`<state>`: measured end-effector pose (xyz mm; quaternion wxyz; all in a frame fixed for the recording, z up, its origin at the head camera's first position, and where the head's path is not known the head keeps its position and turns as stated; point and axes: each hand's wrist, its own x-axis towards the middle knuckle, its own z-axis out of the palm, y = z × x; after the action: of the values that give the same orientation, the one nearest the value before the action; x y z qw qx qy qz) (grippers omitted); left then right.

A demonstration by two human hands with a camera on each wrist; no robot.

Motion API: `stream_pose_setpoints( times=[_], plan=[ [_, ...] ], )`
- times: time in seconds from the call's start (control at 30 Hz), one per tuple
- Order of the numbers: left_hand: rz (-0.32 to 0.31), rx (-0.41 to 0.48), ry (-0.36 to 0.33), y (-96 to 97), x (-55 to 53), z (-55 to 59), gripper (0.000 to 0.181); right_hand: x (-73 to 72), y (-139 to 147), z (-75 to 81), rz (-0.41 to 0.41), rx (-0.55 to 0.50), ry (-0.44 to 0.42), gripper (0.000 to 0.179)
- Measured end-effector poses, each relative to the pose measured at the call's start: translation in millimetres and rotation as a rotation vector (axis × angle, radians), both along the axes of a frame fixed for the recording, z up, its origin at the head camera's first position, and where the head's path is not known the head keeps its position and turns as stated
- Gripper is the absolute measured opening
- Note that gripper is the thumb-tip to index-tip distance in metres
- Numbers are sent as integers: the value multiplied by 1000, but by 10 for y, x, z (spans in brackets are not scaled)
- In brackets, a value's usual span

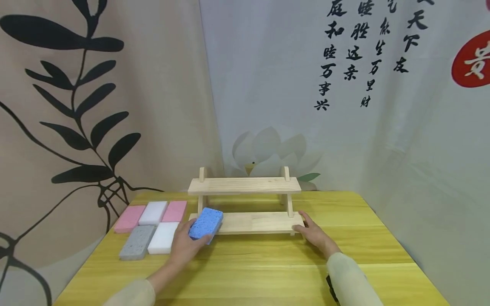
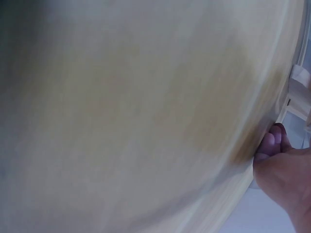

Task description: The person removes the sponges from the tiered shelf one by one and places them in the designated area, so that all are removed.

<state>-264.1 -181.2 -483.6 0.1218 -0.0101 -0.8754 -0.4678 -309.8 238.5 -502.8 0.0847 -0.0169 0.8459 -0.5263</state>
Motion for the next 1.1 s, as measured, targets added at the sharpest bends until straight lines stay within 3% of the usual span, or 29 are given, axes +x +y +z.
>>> stream_pose_setpoints(
  times=[0.57,1.1],
  plan=[
    [78,-112,-118,-821,129,129,94,3,-10,7,-7,-6,-11,84],
    [120,-165,-161,-1219,148,205,98,-7,8,-7,-9,-9,-10,84]
  ],
)
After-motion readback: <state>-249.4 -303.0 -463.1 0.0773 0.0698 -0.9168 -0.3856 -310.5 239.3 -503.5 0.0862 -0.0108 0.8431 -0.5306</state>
